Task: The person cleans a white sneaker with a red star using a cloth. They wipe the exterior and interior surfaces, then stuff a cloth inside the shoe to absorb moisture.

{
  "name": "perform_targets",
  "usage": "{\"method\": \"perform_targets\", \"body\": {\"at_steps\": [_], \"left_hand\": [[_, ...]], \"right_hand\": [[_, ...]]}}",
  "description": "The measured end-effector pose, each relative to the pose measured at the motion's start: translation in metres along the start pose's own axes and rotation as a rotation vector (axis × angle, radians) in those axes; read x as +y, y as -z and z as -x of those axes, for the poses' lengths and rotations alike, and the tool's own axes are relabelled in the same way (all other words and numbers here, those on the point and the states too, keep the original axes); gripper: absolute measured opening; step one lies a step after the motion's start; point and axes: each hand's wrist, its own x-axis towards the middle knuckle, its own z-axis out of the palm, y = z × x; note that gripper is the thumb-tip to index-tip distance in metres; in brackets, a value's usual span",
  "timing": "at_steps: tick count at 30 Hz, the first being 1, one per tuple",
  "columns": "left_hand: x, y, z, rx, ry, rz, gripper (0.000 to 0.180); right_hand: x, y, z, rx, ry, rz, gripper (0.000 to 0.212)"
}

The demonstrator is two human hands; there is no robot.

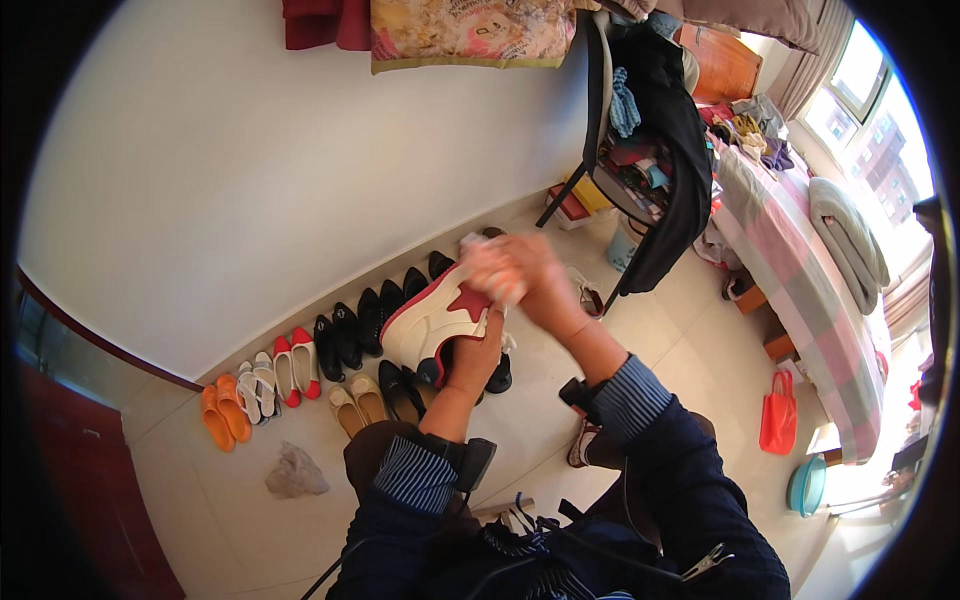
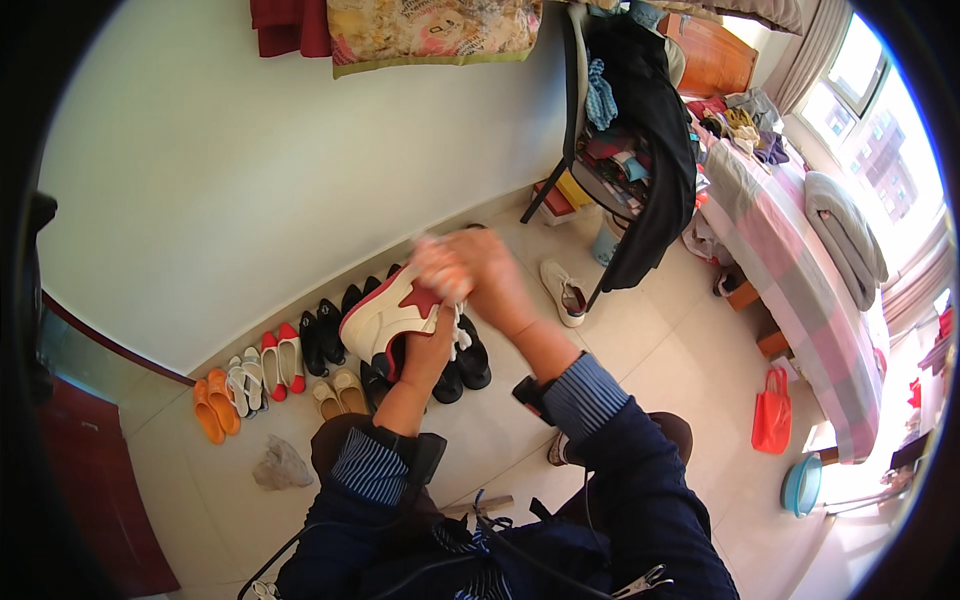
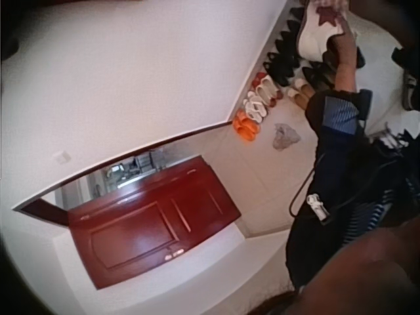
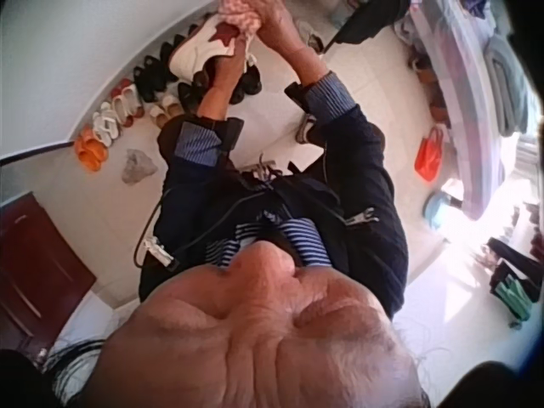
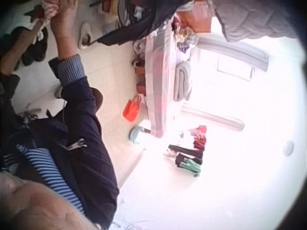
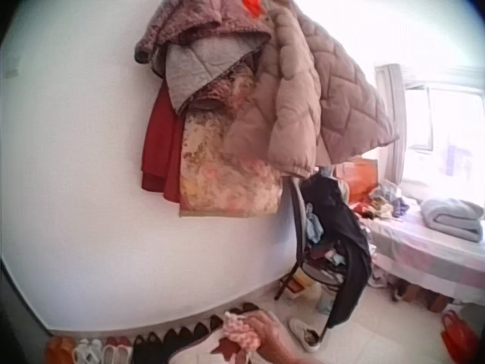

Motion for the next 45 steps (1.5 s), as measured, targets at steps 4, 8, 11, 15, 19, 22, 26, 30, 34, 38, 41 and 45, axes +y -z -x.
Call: {"method": "perform_targets", "body": {"at_steps": [4,8,11,15,19,22,26,30,34,38,41,45], "left_hand": [[0.007,0.003,0.004,-0.065,0.17,0.187,0.029],[0.009,-0.002,0.002,-0.078,0.06,0.194,0.032],[0.001,-0.006,-0.006,-0.042,-0.221,-0.095,0.042],[-0.003,0.0,-0.003,-0.044,-0.177,-0.105,0.042],[0.001,0.009,0.002,-0.053,0.176,0.186,0.029],[0.001,0.01,0.001,-0.039,0.227,0.247,0.028],[0.001,0.003,-0.004,-0.056,0.135,0.165,0.03],[0.013,0.009,-0.002,-0.074,0.13,0.131,0.025],[0.031,0.022,-0.001,0.034,0.215,0.364,0.018],[0.037,0.023,-0.008,0.032,0.185,0.345,0.027],[0.036,0.018,-0.009,0.038,0.378,0.579,0.031],[0.033,0.024,-0.01,0.072,0.554,0.925,0.041]], "right_hand": [[0.044,0.015,0.018,0.09,-0.533,-0.033,0.029],[0.021,-0.008,0.01,0.123,-0.514,-0.119,0.032],[-0.027,-0.024,0.003,0.025,-0.106,-0.141,0.033],[-0.027,-0.014,-0.006,-0.144,0.099,-0.112,0.034],[0.025,0.011,-0.004,0.099,-0.193,0.034,0.029],[0.032,0.013,0.001,0.094,-0.748,-0.167,0.021],[0.0,-0.015,-0.003,0.092,-0.181,-0.169,0.033],[-0.002,-0.015,-0.008,-0.183,-0.029,-0.205,0.036],[0.023,0.012,0.003,0.065,-0.492,0.089,0.026],[0.031,0.016,0.004,0.164,-0.42,-0.16,0.029],[0.023,0.007,0.003,0.097,-0.235,-0.12,0.039],[0.008,-0.001,0.024,0.217,-0.611,-0.458,0.047]]}}
